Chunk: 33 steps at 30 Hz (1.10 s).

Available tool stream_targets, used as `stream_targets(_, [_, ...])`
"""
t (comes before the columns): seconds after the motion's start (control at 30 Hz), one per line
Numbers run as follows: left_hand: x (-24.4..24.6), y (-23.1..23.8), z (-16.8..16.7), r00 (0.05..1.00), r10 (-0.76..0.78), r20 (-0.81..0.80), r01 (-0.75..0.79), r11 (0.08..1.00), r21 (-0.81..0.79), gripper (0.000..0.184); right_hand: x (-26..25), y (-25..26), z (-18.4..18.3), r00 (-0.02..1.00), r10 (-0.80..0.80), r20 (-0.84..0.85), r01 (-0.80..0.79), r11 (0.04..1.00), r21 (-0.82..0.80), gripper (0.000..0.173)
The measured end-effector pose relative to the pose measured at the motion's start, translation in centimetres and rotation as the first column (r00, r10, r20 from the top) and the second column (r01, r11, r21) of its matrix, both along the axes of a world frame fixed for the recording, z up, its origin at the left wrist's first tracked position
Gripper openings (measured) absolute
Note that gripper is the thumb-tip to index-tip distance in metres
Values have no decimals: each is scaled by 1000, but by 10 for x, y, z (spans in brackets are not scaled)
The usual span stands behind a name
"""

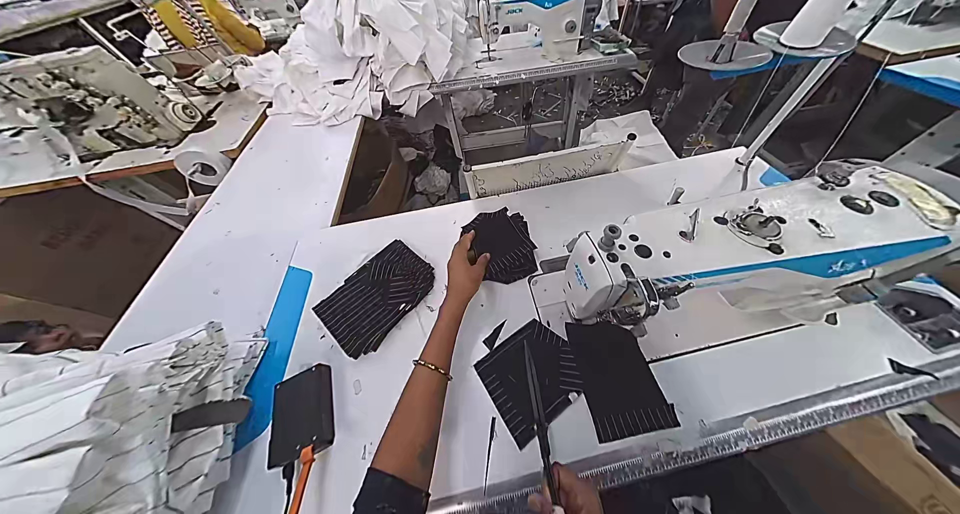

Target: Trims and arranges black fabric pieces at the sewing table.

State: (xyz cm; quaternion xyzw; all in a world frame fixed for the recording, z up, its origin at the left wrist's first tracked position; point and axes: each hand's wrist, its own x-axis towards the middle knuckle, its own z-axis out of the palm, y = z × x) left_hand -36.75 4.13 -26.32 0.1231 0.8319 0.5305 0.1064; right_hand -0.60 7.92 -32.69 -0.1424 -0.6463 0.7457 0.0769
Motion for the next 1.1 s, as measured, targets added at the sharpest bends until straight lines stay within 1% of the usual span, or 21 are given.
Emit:
stream_targets(0.1, [33, -14, 11, 977, 20, -211, -36, 997, -72, 57, 2, -4, 5, 999, -51, 12, 52, 998, -37, 15])
stream_targets(0.17, [65, -25, 10, 962, 18, -273, -53, 991, -121, 49, 1, -7, 5, 996, -82, 29, 85, 987, -133, 16])
stream_targets(0.2, [83, -28, 7, 959, -21, -281, -26, 987, -161, 45, -1, -8, 4, 996, -87, 37, 92, 978, -185, 17])
stream_targets(0.27, [119, -33, -1, 959, -155, -239, 92, 962, -255, 39, -4, -6, 10, 994, -81, 67, 97, 958, -271, 12])
stream_targets(0.33, [157, -35, -14, 927, -284, -244, 206, 931, -301, 36, -5, 0, 20, 988, -64, 140, 105, 946, -306, 18])
stream_targets(0.4, [185, -41, -26, 886, -395, -243, 294, 883, -365, 38, 2, 9, 26, 980, -37, 195, 102, 935, -339, 24])
stream_targets(0.47, [199, -51, -34, 859, -435, -271, 297, 853, -429, 42, 18, 23, 34, 970, 29, 242, 68, 921, -384, 33])
stream_targets(0.57, [209, -67, -34, 869, -426, -254, 259, 827, -500, 47, 52, 41, 45, 948, 129, 291, 14, 897, -443, 38])
stream_targets(0.63, [217, -76, -31, 873, -414, -257, 233, 818, -525, 50, 77, 46, 45, 951, 151, 270, -5, 880, -475, 40])
stream_targets(0.67, [221, -78, -30, 871, -410, -271, 224, 822, -524, 51, 88, 48, 44, 954, 176, 243, -35, 871, -491, 41])
stream_targets(0.77, [234, -78, -40, 826, -385, -411, 198, 882, -427, 43, 109, 43, 44, 942, 269, 202, -110, 813, -571, 43])
stream_targets(0.83, [240, -76, -47, 828, -366, -424, 200, 900, -387, 40, 114, 34, 47, 911, 337, 236, -134, 786, -603, 42])
stream_targets(0.87, [242, -75, -49, 837, -349, -422, 187, 906, -379, 40, 115, 29, 48, 901, 347, 259, -121, 776, -619, 41])
stream_targets(0.97, [249, -75, -51, 848, -307, -431, 141, 916, -376, 40, 108, 19, 44, 907, 287, 308, -25, 767, -642, 42])
stream_targets(1.03, [252, -74, -52, 841, -300, -450, 125, 917, -378, 38, 96, 22, 44, 912, 260, 317, -8, 784, -620, 42])
stream_targets(1.1, [253, -75, -47, 854, -327, -405, 157, 904, -398, 36, 83, 26, 48, 907, 254, 337, -18, 822, -569, 41])
